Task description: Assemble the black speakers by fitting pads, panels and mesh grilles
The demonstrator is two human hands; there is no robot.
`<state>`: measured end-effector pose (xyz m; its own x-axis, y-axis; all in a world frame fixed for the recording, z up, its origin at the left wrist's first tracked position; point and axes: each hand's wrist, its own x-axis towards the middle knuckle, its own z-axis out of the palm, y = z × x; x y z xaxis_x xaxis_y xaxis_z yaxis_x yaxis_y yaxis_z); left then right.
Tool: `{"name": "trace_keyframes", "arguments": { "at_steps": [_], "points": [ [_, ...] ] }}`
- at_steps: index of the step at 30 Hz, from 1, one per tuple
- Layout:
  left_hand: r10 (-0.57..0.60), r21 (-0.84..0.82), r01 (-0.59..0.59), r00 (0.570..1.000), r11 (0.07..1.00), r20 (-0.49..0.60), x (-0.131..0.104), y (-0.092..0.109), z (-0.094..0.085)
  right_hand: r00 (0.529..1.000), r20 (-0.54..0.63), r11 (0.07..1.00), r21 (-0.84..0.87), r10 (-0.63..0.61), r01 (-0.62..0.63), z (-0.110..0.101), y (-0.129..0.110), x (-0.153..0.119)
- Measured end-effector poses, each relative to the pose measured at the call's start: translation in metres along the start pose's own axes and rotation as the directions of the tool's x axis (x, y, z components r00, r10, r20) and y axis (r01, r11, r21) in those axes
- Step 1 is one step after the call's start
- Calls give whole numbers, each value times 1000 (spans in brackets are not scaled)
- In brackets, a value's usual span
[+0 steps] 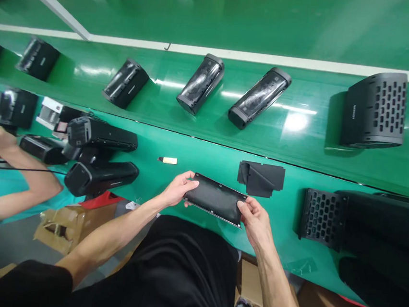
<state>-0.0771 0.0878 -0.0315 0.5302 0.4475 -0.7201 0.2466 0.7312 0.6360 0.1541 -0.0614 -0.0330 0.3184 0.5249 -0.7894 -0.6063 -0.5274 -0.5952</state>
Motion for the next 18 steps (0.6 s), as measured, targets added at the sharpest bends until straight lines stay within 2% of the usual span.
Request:
{"name": "trace_keyframes", "arguments": {
  "at_steps": [6,12,18],
  "points": [
    [22,6,-22,1000,1000,-21,-2,4,5,999,-35,999,34,7,-6,3,-6,-2],
    [73,77,-68,995,995,-65,-1,1,8,997,-34,997,-24,-67,67,2,-5,-3],
    [88,39,-87,995,995,-41,-1,1,5,994,-77,997,4,-72,72,6,-4,-3]
  ]
}}
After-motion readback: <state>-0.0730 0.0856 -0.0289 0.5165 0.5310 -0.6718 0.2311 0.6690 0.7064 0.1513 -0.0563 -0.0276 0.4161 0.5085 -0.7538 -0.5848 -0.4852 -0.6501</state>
